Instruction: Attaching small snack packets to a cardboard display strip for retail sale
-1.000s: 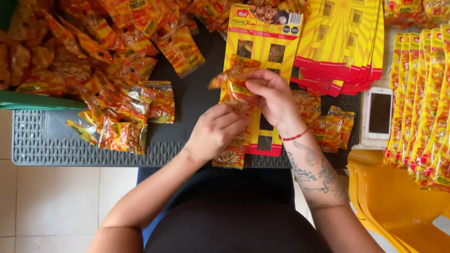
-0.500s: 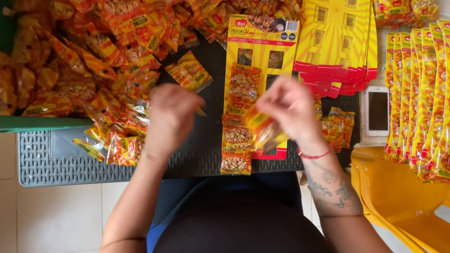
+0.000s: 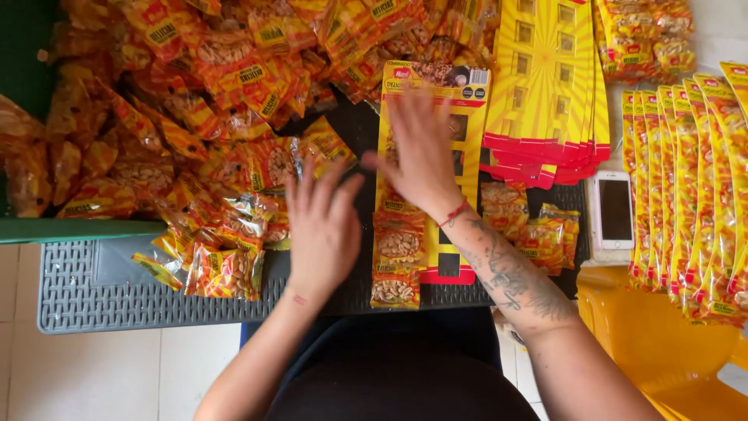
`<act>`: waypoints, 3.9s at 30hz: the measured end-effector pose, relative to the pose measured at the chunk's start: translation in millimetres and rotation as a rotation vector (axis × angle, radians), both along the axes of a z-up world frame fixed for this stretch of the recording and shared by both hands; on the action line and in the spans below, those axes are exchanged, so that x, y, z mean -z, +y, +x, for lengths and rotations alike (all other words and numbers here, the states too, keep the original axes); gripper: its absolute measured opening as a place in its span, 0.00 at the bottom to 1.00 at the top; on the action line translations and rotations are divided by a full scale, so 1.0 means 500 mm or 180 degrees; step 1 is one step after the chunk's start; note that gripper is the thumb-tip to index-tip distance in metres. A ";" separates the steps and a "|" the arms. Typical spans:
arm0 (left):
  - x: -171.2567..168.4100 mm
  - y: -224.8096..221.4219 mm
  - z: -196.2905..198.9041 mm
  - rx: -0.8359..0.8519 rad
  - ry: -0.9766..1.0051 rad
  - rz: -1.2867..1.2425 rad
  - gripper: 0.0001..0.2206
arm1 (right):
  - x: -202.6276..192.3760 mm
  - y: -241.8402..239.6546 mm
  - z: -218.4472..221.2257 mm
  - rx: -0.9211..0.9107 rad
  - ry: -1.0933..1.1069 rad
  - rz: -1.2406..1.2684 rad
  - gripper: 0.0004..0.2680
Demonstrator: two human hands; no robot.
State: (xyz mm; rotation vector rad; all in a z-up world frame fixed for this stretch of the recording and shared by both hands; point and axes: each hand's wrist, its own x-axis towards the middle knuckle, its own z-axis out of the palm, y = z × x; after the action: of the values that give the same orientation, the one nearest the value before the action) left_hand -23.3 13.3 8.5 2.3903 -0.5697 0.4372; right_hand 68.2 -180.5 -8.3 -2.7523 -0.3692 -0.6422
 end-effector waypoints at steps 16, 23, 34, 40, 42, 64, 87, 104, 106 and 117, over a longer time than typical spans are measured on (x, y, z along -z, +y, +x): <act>0.030 0.140 0.076 -0.1052 -0.0455 -0.0600 0.07 | -0.059 0.075 -0.178 -0.1068 0.1035 0.2356 0.14; 0.080 0.181 0.113 -0.0893 0.0919 -0.0167 0.20 | -0.046 0.074 -0.188 -0.1237 0.1171 0.2188 0.12; -0.054 0.024 -0.028 0.0903 0.1842 -0.2243 0.39 | -0.097 0.029 -0.254 -0.1420 0.1131 0.3368 0.19; 0.009 -0.037 -0.069 0.0926 0.2738 -0.2685 0.23 | -0.044 -0.039 -0.380 -0.1036 0.1650 0.4026 0.16; -0.021 -0.053 -0.090 0.0910 0.2776 -0.2424 0.22 | -0.013 -0.077 -0.430 -0.0701 0.1755 0.4183 0.19; 0.032 -0.179 -0.040 0.0152 -0.0396 0.0730 0.20 | -0.005 -0.127 -0.377 0.0002 -0.0051 0.0941 0.05; -0.043 -0.076 -0.027 0.1053 0.2596 -0.3015 0.19 | -0.053 -0.066 -0.367 -0.0452 0.1431 0.3848 0.14; -0.046 -0.079 -0.126 0.2033 0.2649 -0.2429 0.03 | -0.024 -0.294 -0.405 -0.0605 0.0863 0.5443 0.02; -0.052 -0.056 -0.114 0.1766 0.2614 -0.2433 0.03 | -0.056 -0.241 -0.366 -0.0448 0.1076 0.4525 0.03; -0.022 0.045 -0.057 0.0864 0.2285 -0.2105 0.05 | 0.020 -0.126 -0.255 0.0308 0.1147 0.2175 0.02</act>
State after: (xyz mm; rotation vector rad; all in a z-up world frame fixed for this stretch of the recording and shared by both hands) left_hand -52.0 35.7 19.4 1.6344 -0.3295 -0.3159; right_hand -59.5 -243.6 -18.3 -2.1637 0.0643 -0.2159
